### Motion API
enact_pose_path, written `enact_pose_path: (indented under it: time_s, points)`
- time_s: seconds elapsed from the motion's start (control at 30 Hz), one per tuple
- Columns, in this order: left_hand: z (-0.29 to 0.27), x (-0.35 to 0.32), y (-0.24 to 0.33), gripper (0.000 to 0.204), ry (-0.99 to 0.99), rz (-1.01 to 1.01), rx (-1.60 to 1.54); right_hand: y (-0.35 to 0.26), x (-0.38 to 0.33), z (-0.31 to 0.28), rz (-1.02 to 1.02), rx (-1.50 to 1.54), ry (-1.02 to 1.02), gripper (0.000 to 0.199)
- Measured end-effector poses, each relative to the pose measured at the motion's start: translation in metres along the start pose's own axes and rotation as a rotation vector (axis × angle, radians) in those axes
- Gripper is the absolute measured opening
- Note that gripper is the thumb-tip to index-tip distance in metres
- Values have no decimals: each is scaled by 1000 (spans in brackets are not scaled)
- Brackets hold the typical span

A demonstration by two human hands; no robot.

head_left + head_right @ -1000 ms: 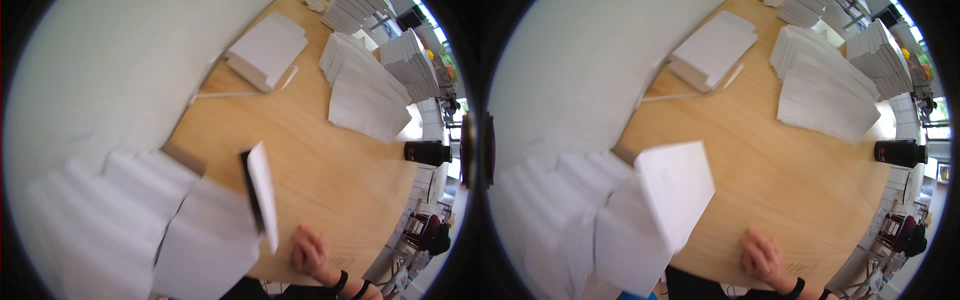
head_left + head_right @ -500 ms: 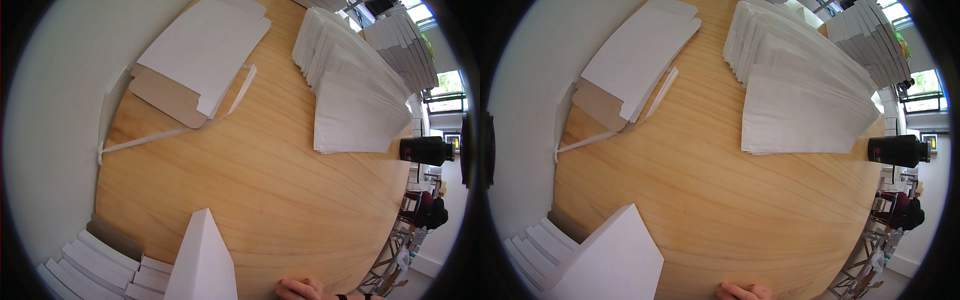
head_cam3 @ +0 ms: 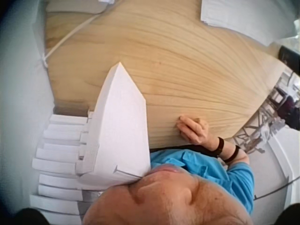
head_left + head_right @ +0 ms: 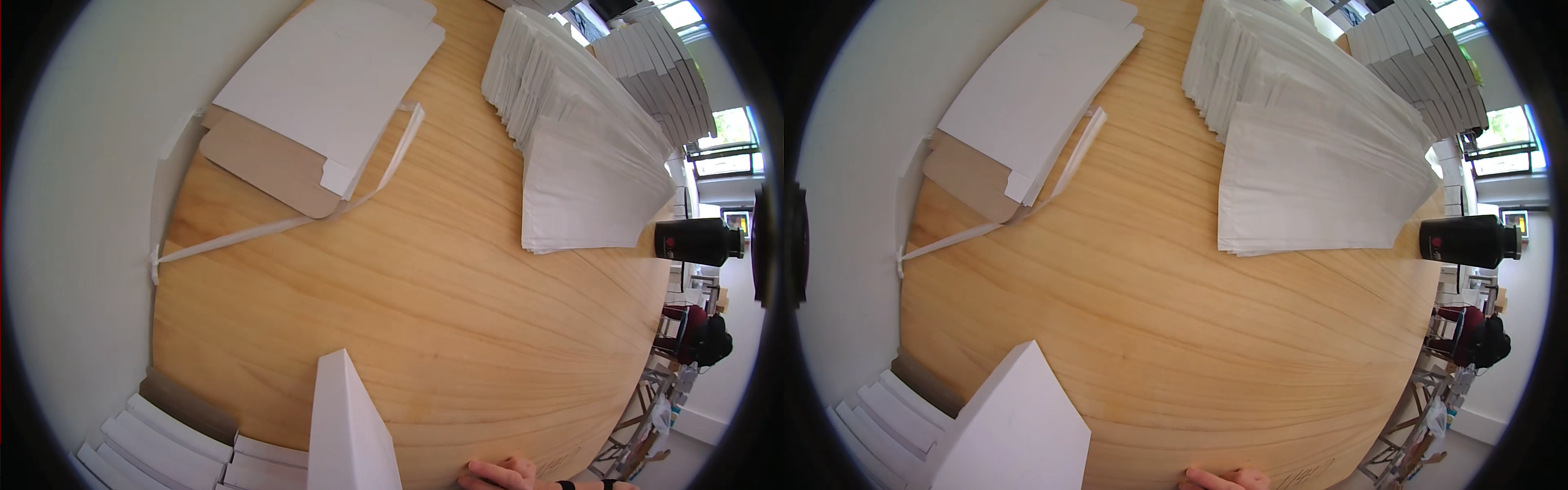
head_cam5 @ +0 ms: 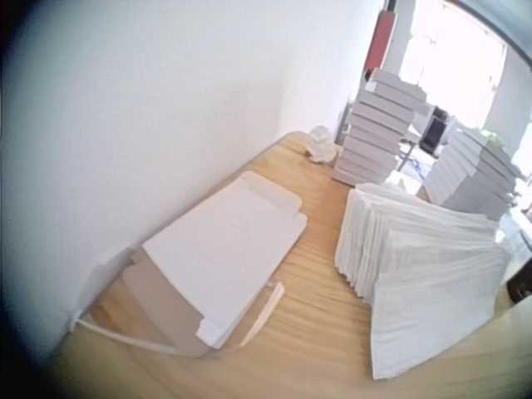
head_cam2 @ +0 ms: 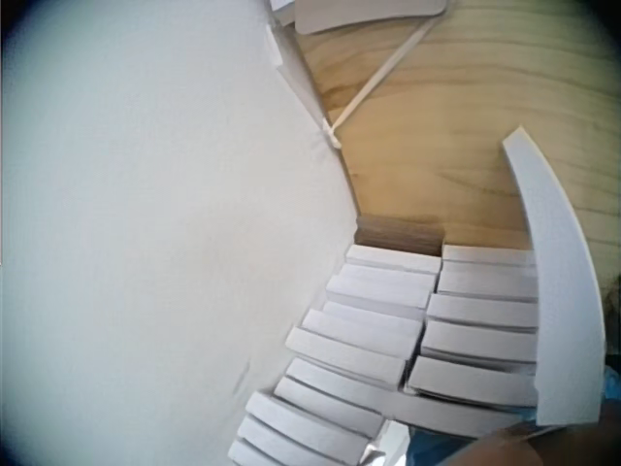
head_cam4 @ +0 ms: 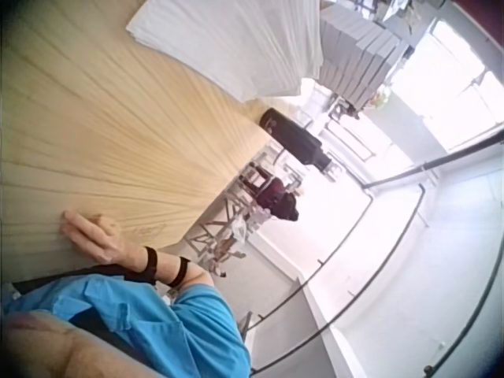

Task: Folding white cardboard boxes on a wooden table.

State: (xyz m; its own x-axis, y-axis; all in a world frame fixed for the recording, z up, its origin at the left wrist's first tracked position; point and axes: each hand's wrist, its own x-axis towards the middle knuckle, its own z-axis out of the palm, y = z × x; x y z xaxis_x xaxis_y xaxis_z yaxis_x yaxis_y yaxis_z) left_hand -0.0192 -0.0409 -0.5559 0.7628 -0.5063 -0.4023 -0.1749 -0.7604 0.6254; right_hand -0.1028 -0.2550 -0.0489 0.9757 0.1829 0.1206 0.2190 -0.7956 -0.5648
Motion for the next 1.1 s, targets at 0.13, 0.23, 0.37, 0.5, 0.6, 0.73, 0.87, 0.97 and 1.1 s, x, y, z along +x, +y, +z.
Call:
enact_pose_path:
  time_s: [0.13,0.23,0.37,0.5,0.6,0.73,0.87,0.97,1.1]
  points:
    - [5,2,2,34,-8,-8,-36,0,0,1,-7,-27,8,25]
    - [7,1,4,34,-14,-18,-59,1,-1,1,-8,-12,11,25]
    - [4,-4,4,34,-21,-38,-83,0,-1,1,-7,5,21,26]
    - [3,-8,6,33,-29,-49,-115,-1,-1,-1,3,3,19,25]
    - [2,-13,-4,33,-35,-64,-124,-1,0,2,8,12,24,24]
    - [4,-23,-2,32,-49,-79,-155,-3,0,0,-4,-2,4,24]
    - [-15,-58,-5,32,-70,-115,-155,-3,-1,0,-2,-34,-15,27]
    - [-38,-115,-10,32,-84,-179,-139,0,-24,5,-10,-99,-72,30]
    - [-83,-247,-6,31,-107,-338,-101,9,-21,14,11,-94,42,37]
